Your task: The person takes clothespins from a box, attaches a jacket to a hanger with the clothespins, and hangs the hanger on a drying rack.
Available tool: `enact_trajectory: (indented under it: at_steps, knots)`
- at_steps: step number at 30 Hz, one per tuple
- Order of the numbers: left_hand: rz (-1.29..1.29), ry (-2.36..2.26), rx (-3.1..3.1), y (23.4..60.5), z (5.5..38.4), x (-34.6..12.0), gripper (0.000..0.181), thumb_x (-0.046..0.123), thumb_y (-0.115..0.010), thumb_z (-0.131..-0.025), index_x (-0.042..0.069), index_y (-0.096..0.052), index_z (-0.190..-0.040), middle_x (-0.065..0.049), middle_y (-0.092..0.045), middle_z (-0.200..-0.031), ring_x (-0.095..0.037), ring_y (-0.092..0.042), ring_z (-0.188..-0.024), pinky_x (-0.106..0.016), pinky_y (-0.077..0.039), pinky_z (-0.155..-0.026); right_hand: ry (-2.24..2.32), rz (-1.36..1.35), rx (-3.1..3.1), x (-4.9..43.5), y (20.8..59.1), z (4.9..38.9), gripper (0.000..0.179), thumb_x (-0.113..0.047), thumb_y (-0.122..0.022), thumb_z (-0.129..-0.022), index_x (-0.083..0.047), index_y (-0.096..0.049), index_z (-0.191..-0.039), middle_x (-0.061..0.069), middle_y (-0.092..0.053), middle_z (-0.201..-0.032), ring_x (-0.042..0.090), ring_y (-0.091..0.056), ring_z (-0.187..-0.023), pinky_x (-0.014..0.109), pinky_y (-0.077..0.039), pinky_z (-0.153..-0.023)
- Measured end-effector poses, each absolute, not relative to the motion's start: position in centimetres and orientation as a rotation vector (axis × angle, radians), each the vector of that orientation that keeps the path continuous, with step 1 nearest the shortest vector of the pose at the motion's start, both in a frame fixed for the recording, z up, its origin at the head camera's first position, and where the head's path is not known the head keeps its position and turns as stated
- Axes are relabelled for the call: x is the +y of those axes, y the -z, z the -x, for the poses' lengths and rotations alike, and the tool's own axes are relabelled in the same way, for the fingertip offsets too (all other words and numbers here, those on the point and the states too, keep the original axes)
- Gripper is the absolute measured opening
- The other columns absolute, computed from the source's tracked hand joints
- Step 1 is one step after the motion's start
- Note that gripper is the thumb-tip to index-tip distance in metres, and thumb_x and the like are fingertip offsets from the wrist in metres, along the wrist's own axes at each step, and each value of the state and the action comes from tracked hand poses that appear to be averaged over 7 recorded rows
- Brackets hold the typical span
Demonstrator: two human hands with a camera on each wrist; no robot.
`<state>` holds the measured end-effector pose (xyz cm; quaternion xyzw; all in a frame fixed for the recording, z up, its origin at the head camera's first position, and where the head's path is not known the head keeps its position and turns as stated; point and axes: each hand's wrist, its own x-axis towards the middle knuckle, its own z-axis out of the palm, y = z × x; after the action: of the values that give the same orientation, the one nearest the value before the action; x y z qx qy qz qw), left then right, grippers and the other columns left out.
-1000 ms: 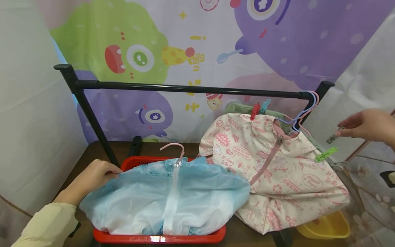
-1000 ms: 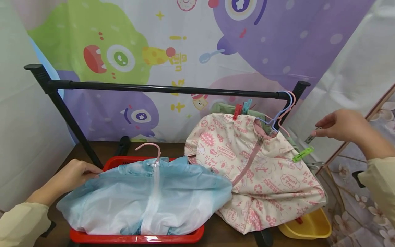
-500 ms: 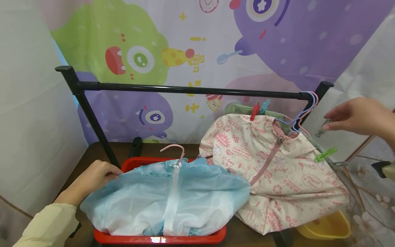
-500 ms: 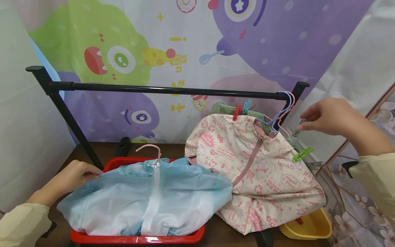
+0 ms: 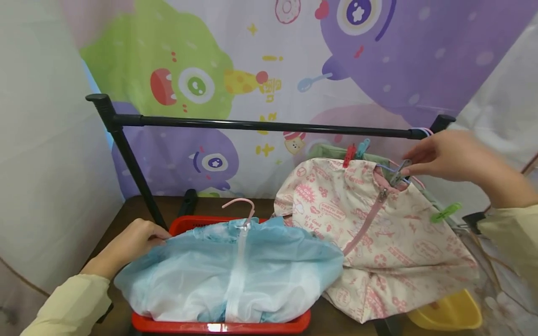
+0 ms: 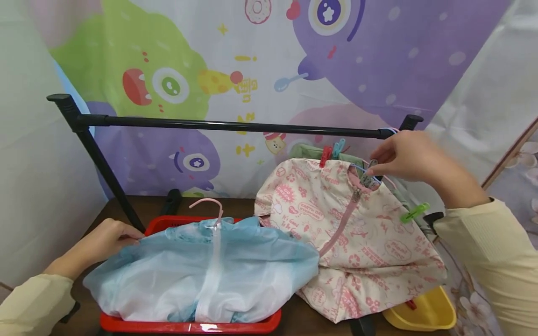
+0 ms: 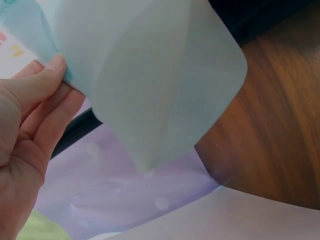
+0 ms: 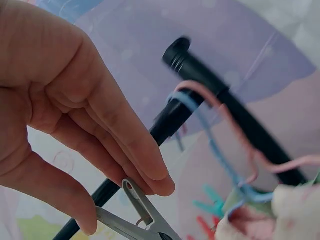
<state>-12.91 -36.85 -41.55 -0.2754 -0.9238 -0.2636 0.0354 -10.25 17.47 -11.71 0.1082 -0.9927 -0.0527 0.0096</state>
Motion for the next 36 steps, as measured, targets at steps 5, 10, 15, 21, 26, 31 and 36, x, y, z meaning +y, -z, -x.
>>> enact_trajectory:
  at_steps: [5,10,15,21,26,31,36]
  knots:
    - [0.849,0.775,-2.823,41.7,12.9,-36.7,0.017,-0.007,-0.073,-0.075,0.005,-0.078,-0.086,-0.007,-0.076,-0.082,-0.016,-0.069,-0.069,-0.031,-0.060,-0.064,0.046,-0.416,-3.129,15.7,12.5,10.2,0.042,-0.030,-0.074,-0.084,-0.001,-0.069,-0.114,0.015,-0.075,-0.098,0.026,-0.072,-0.085,0.041,-0.056,-0.070]
    - [0.861,0.756,-2.824,41.7,13.1,-36.6,0.018,-0.008,-0.073,-0.075,0.005,-0.078,-0.086,-0.007,-0.076,-0.082,-0.016,-0.069,-0.069,-0.032,-0.060,-0.065,-0.065,-0.471,-3.163,14.1,13.2,10.4,0.043,-0.028,-0.073,-0.085,0.002,-0.067,-0.115,0.017,-0.074,-0.100,0.025,-0.072,-0.086,0.039,-0.057,-0.072]
    - [0.871,0.762,-2.805,41.8,13.5,-36.4,0.018,-0.008,-0.073,-0.075,0.006,-0.078,-0.086,-0.007,-0.076,-0.082,-0.015,-0.069,-0.068,-0.031,-0.059,-0.064,-0.187,-0.491,-3.155,12.6,13.9,10.1,0.042,-0.025,-0.074,-0.084,0.002,-0.067,-0.116,0.018,-0.074,-0.102,0.027,-0.072,-0.091,0.036,-0.058,-0.069]
    - [0.833,0.776,-2.838,41.5,13.8,-36.4,0.018,-0.007,-0.072,-0.076,0.005,-0.078,-0.088,-0.008,-0.076,-0.083,-0.015,-0.069,-0.069,-0.031,-0.059,-0.064,-0.241,-0.601,-3.054,10.5,14.8,9.6,0.036,-0.023,-0.077,-0.081,-0.003,-0.071,-0.110,0.012,-0.076,-0.096,0.022,-0.073,-0.086,0.034,-0.059,-0.071]
    - [0.828,0.786,-2.853,41.2,13.7,-36.4,0.017,-0.007,-0.072,-0.077,0.004,-0.078,-0.089,-0.010,-0.076,-0.084,-0.017,-0.069,-0.070,-0.033,-0.060,-0.065,-0.292,-0.651,-3.027,8.9,15.2,9.5,0.031,-0.023,-0.077,-0.081,-0.007,-0.073,-0.107,0.008,-0.076,-0.094,0.019,-0.073,-0.083,0.032,-0.059,-0.072]
    - [0.799,0.793,-2.866,41.3,13.6,-36.5,0.017,-0.006,-0.072,-0.077,0.004,-0.078,-0.090,-0.009,-0.076,-0.085,-0.016,-0.069,-0.070,-0.033,-0.060,-0.066,-0.409,-0.677,-3.006,7.5,15.8,9.4,0.030,-0.022,-0.076,-0.082,-0.007,-0.072,-0.108,0.009,-0.076,-0.096,0.021,-0.073,-0.086,0.033,-0.059,-0.075]
    - [0.773,0.798,-2.874,41.4,13.4,-36.6,0.018,-0.007,-0.072,-0.077,0.005,-0.078,-0.090,-0.009,-0.076,-0.085,-0.016,-0.069,-0.070,-0.033,-0.060,-0.066,-0.550,-0.718,-2.971,6.4,16.6,9.3,0.031,-0.019,-0.077,-0.081,-0.006,-0.072,-0.110,0.012,-0.075,-0.099,0.022,-0.073,-0.090,0.029,-0.059,-0.076]
